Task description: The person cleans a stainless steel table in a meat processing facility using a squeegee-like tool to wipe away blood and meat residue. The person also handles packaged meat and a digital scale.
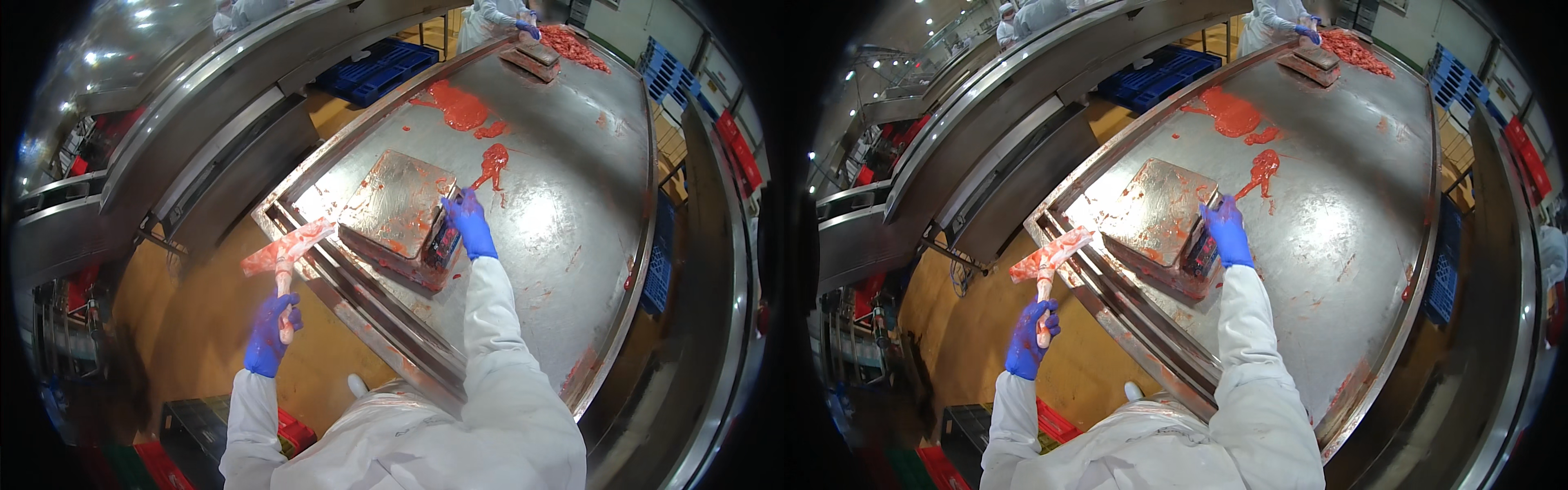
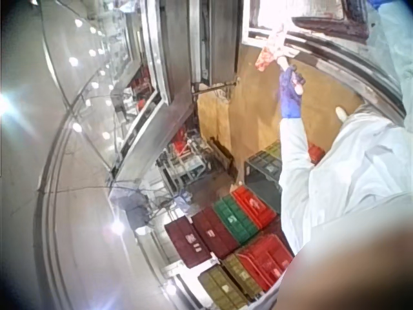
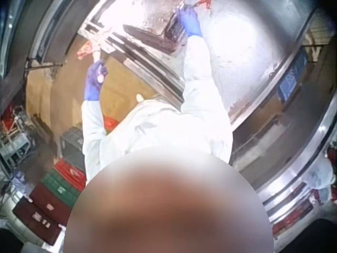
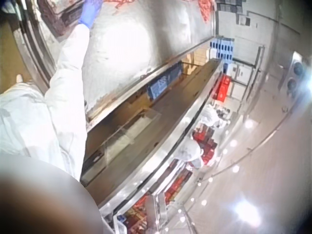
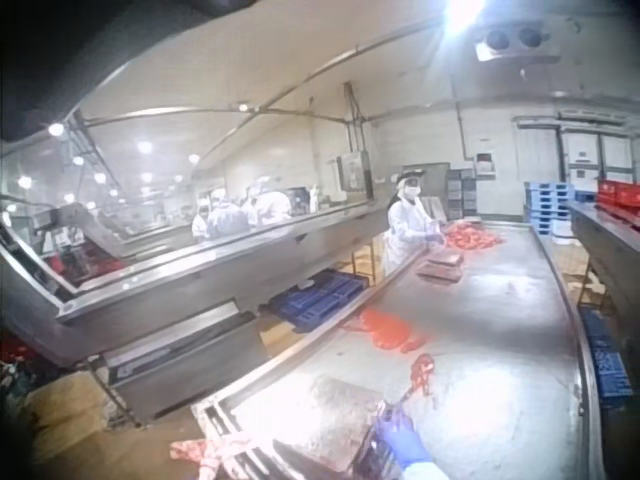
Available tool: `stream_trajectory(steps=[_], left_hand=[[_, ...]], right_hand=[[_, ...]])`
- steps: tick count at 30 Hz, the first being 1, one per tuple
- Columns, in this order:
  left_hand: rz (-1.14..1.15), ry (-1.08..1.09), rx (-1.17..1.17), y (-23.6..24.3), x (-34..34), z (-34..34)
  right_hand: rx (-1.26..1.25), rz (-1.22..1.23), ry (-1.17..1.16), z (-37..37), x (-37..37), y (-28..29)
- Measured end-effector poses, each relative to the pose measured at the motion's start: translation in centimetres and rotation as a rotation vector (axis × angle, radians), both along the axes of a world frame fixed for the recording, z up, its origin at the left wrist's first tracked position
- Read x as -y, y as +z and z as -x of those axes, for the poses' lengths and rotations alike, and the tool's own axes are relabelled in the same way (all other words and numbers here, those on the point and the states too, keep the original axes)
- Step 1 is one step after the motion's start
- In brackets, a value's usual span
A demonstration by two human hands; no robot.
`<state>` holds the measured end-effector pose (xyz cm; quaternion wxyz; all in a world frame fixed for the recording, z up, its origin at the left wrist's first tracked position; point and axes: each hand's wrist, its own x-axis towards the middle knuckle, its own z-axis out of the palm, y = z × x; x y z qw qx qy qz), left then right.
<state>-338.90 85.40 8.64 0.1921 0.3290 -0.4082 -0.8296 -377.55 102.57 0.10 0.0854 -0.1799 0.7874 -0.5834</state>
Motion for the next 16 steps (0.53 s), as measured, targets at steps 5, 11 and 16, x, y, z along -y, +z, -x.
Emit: stream_trajectory(steps=[5, 11, 16], left_hand=[[0.038, -0.142, -0.147, -1.1, 2.1, 4.2], [0.212, -0.169, -0.012, -1.2, 3.8, 10.0], [0.109, -0.409, -0.046, -3.8, 8.2, 11.7]], right_hand=[[0.422, 0.246, 0.189, -4.4, 0.8, 3.1], [0.557, 0.464, 0.048, -4.1, 1.2, -0.6], [0.562, 0.344, -0.08, -4.1, -2.4, -2.8]])
